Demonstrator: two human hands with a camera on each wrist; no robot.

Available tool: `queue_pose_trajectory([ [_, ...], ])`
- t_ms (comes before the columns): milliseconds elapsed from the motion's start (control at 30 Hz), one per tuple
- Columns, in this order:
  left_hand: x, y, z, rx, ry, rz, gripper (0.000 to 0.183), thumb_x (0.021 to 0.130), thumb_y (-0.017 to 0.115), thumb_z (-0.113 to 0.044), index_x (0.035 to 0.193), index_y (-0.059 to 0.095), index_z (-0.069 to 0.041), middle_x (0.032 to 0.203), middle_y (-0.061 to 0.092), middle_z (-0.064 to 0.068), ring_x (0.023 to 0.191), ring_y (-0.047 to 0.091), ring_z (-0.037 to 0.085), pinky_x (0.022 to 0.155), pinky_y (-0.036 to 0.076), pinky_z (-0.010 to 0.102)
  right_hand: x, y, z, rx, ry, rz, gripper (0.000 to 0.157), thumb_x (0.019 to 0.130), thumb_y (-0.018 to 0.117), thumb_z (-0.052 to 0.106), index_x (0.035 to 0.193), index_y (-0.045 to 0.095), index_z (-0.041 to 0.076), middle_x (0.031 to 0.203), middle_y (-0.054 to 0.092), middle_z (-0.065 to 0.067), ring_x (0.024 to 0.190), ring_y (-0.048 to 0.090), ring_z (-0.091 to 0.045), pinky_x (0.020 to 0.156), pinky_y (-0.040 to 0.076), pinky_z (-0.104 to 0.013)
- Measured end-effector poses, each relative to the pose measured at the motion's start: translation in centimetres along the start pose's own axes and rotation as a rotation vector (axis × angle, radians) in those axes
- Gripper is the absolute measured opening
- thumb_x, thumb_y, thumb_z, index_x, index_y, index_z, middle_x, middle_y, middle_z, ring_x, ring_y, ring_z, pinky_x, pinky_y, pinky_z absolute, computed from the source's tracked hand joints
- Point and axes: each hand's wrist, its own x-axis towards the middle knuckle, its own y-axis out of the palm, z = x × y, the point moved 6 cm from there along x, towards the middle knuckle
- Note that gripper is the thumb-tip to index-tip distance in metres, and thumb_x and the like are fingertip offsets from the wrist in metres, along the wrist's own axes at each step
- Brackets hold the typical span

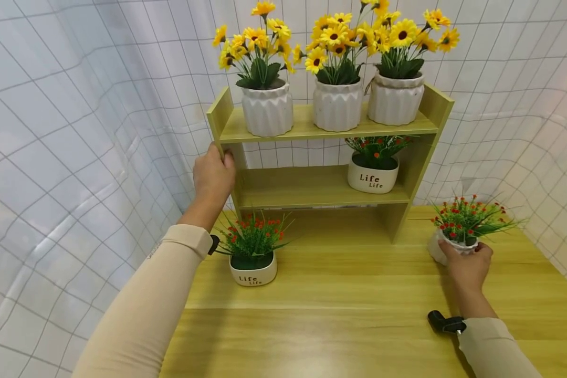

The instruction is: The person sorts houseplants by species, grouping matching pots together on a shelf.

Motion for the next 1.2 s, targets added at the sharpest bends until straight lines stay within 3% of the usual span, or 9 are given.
queue_pose_trajectory([
  [367, 0.0, 0.1, -0.1, 0.002, 0.015, -0.007, 0.029, 0.104, 0.045, -0.026, 0.105, 0.056, 0.001, 0.097, 0.067, 0.028, 0.091, 0.065, 0.046, 0.071, 0.051, 0.053, 0.1, -0.2, -0.4, -0.051, -0.022, -0.087, 0.098, 0.084, 0.074, 0.048, 0.153, 0.019, 0.005, 0.154, 0.028, -0.02, 0.139, 0.031, -0.034, 0.111, 0.03, -0.047],
  [567, 0.0, 0.1, -0.1, 0.005, 0.016, -0.006, 0.029, 0.104, 0.045, -0.026, 0.106, 0.056, 0.001, 0.097, 0.067, 0.029, 0.093, 0.065, 0.047, 0.073, 0.051, 0.054, -0.5, -0.1, -0.4, -0.041, -0.016, -0.101, 0.095, 0.081, 0.076, 0.05, 0.15, 0.027, 0.009, 0.147, 0.035, -0.014, 0.131, 0.039, -0.028, 0.103, 0.037, -0.037],
  [667, 0.0, 0.0, -0.1, 0.006, 0.008, -0.007, 0.029, 0.104, 0.045, -0.026, 0.106, 0.056, 0.001, 0.097, 0.067, 0.028, 0.094, 0.065, 0.046, 0.073, 0.051, 0.054, -1.0, 0.1, 0.1, -0.036, -0.037, -0.087, 0.091, 0.079, 0.079, 0.049, 0.147, 0.031, 0.011, 0.137, 0.042, -0.009, 0.118, 0.046, -0.021, 0.086, 0.045, -0.024],
  [767, -0.1, 0.0, 0.0, 0.007, -0.002, -0.008, 0.028, 0.104, 0.045, -0.026, 0.105, 0.056, 0.0, 0.097, 0.066, 0.028, 0.093, 0.065, 0.046, 0.073, 0.051, 0.053, -1.7, 0.6, 0.9, -0.004, -0.055, -0.052, 0.088, 0.079, 0.081, 0.046, 0.145, 0.033, 0.012, 0.134, 0.043, -0.006, 0.113, 0.047, -0.017, 0.072, 0.044, -0.014],
  [867, -0.1, 0.0, 0.1, 0.008, -0.004, -0.012, 0.029, 0.104, 0.045, -0.026, 0.106, 0.056, 0.0, 0.098, 0.066, 0.029, 0.094, 0.065, 0.046, 0.073, 0.051, 0.054, -2.6, 1.0, 1.8, 0.012, -0.072, -0.011, 0.089, 0.08, 0.081, 0.044, 0.147, 0.032, 0.011, 0.142, 0.041, -0.009, 0.122, 0.046, -0.022, 0.075, 0.045, -0.014],
  [1033, 0.0, 0.1, 0.1, 0.004, 0.001, -0.016, 0.029, 0.104, 0.045, -0.026, 0.105, 0.057, 0.0, 0.099, 0.067, 0.028, 0.094, 0.065, 0.046, 0.073, 0.051, 0.054, -4.3, 1.5, 3.1, -0.033, -0.113, 0.049, 0.095, 0.083, 0.077, 0.046, 0.153, 0.026, 0.009, 0.154, 0.034, -0.011, 0.132, 0.041, -0.028, 0.085, 0.044, -0.024],
  [1200, 0.0, 0.1, 0.0, 0.006, 0.013, -0.024, 0.029, 0.104, 0.045, -0.025, 0.105, 0.057, 0.001, 0.098, 0.067, 0.029, 0.093, 0.065, 0.047, 0.074, 0.051, 0.055, -5.9, 2.0, 4.6, -0.051, -0.188, 0.104, 0.09, 0.084, 0.077, 0.042, 0.151, 0.029, 0.005, 0.15, 0.038, -0.014, 0.131, 0.041, -0.03, 0.078, 0.044, -0.017],
])
